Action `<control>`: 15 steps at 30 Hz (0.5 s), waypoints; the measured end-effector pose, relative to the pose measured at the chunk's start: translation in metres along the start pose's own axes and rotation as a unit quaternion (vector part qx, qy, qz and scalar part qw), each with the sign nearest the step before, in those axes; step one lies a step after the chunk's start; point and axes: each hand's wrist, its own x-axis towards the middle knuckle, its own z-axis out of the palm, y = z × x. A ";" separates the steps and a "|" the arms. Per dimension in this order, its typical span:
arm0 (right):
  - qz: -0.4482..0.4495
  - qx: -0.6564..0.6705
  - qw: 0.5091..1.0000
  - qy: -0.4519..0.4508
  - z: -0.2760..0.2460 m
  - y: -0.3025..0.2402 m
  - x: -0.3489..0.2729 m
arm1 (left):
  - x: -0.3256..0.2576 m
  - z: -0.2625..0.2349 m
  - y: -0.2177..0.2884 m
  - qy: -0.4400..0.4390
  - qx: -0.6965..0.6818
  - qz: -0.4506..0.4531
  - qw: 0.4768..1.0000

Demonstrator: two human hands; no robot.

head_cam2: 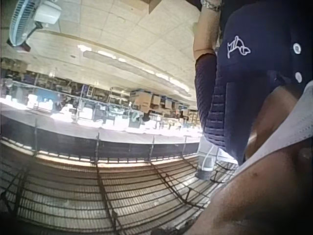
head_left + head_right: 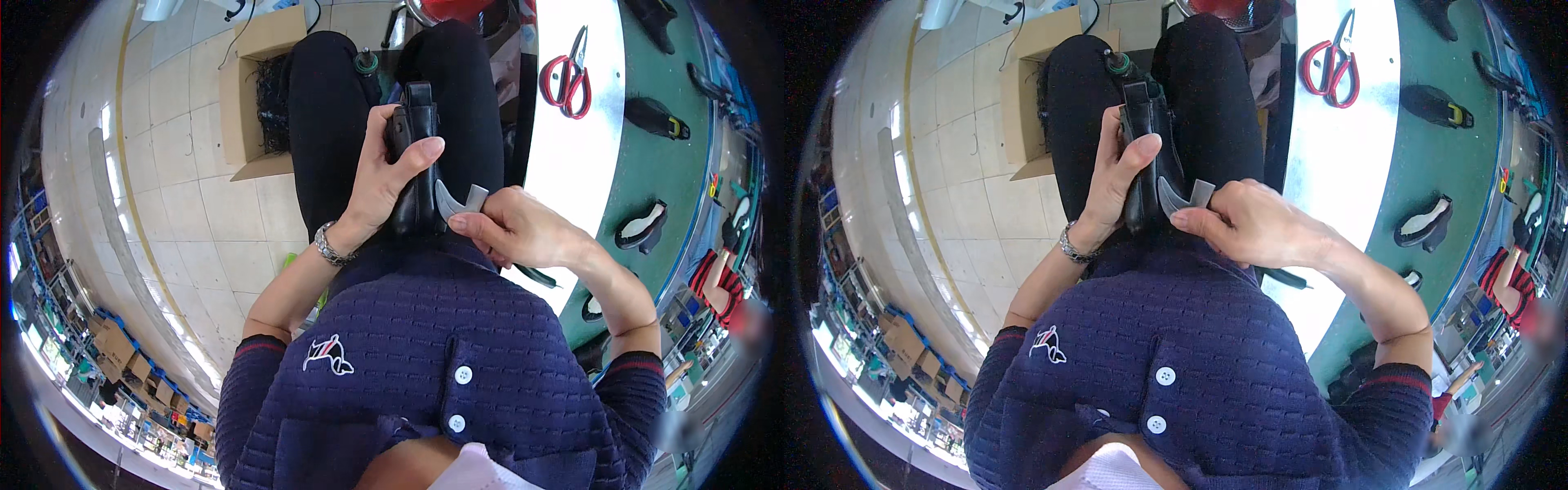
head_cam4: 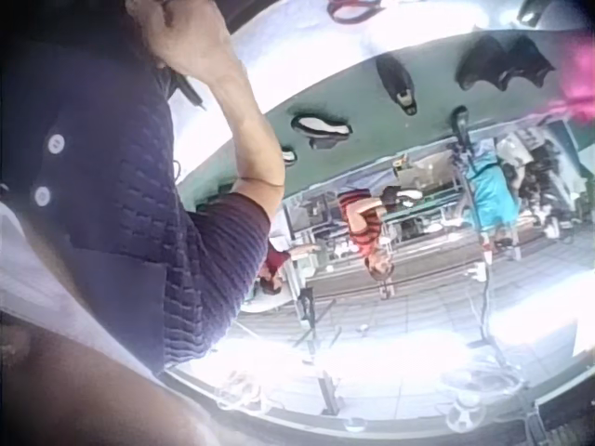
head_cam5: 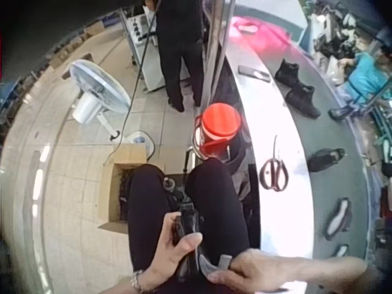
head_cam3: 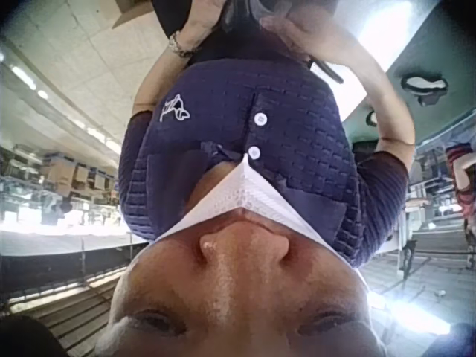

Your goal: Finishing the sole of a shoe by trimming excess material with pliers and scissors.

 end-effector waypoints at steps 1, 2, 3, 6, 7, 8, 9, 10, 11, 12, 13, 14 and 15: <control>-0.002 0.001 1.000 0.000 -0.003 -0.007 0.000 | 0.001 -0.001 -0.002 0.000 0.002 0.000 1.000; 0.039 -0.041 0.998 -0.008 -0.007 -0.016 0.001 | 0.003 -0.002 -0.006 0.008 0.007 0.003 1.000; 0.080 -0.083 0.993 -0.014 -0.010 -0.021 0.001 | 0.004 0.000 -0.005 0.015 0.011 0.006 1.000; 0.047 0.042 0.998 0.001 0.003 -0.002 0.005 | 0.008 0.004 0.003 0.019 -0.014 -0.008 1.000; 0.014 0.094 0.995 0.019 0.009 0.004 0.006 | 0.009 0.004 0.003 0.019 -0.013 -0.007 1.000; 0.005 0.089 0.995 0.043 0.014 0.009 0.005 | 0.012 0.005 0.001 0.017 -0.005 -0.004 1.000; 0.005 0.092 0.995 0.042 0.015 0.006 0.005 | 0.012 0.003 -0.001 0.014 0.005 -0.004 1.000; 0.022 0.024 0.996 0.077 0.016 0.001 0.005 | 0.013 0.000 -0.003 0.013 0.008 -0.006 1.000; 0.040 -0.044 0.992 0.112 0.017 -0.003 0.004 | 0.013 -0.002 -0.006 0.020 0.003 -0.005 1.000; 0.038 -0.043 0.992 0.116 0.015 -0.007 0.004 | 0.017 -0.002 -0.006 0.026 -0.003 0.000 1.000; 0.013 -0.150 0.978 0.148 0.012 -0.010 0.004 | 0.020 -0.002 -0.005 0.023 0.000 0.003 1.000; -0.012 -0.255 0.950 0.178 0.011 -0.011 0.004 | 0.022 -0.003 -0.003 0.012 0.003 -0.015 1.000; -0.016 -0.257 0.949 0.182 0.007 -0.009 0.003 | 0.025 -0.002 -0.001 0.002 0.006 -0.029 1.000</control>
